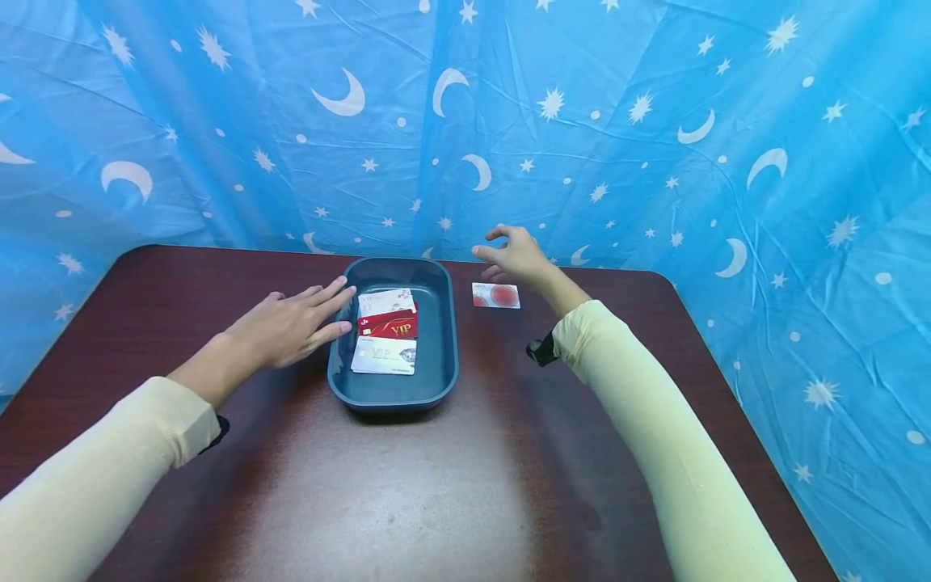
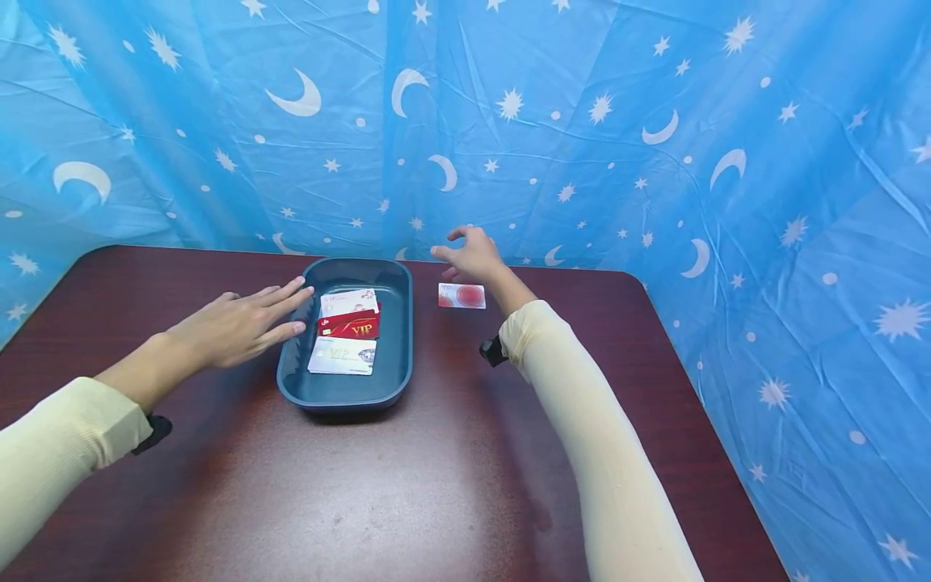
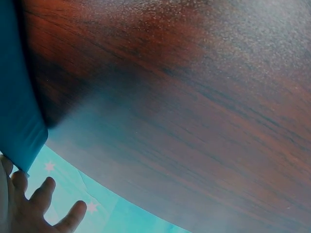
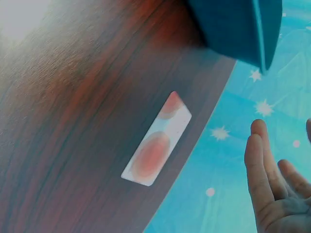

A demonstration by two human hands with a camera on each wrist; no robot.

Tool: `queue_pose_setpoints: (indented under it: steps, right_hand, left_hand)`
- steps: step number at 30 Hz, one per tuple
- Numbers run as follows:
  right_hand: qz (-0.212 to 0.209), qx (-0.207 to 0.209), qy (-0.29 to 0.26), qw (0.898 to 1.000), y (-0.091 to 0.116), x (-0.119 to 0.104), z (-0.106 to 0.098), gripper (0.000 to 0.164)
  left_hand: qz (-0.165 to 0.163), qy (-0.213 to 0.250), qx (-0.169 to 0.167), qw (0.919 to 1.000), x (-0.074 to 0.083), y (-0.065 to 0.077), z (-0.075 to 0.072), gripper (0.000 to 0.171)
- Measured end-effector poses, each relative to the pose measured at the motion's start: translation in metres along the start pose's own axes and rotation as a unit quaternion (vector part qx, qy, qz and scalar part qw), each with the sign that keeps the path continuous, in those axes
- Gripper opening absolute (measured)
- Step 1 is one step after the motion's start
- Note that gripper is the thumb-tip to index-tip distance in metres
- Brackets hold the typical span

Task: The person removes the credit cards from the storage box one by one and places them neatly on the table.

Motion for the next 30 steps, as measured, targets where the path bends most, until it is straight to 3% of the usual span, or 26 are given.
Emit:
queue_pose_setpoints:
  steps: [6, 11, 16, 21, 30]
  right_hand:
    - [-0.057, -0.041, 0.017, 0.997, 0.001, -0.024, 0.024, 0.052]
    - [-0.064, -0.084, -0.003, 0.994, 0.003, -0.039, 0.046, 0.054]
    - [-0.036, -0.125, -0.015, 0.991, 0.005, -0.043, 0.065, 0.059]
    - [-0.003, -0.159, 0.015, 0.987, 0.009, -0.043, 0.078, 0.065]
    - [0.054, -0.237, 0.065, 0.968, 0.013, -0.042, 0.1, 0.077]
  left_hand:
    - [-0.003, -0.008, -0.001, 1.0, -0.001, 0.001, 0.0, 0.072]
    - [-0.001, -0.009, 0.003, 1.0, -0.001, 0.001, -0.001, 0.071]
    - [0.001, -0.006, 0.004, 1.0, 0.002, 0.001, -0.001, 0.071]
    - [0.002, -0.005, 0.002, 1.0, 0.002, 0.0, -0.002, 0.071]
    - [0.003, -0.012, -0.003, 0.9999, 0.001, -0.001, -0.001, 0.071]
Point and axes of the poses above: each hand's wrist, its own y-axis away from the middle knuckle, its own z-axis out of the palm, x = y × z, the point moved 7 cm from there along -y, towards the middle knuckle, and after that the axes turned 3 degrees about x, right-handed, at the moved point
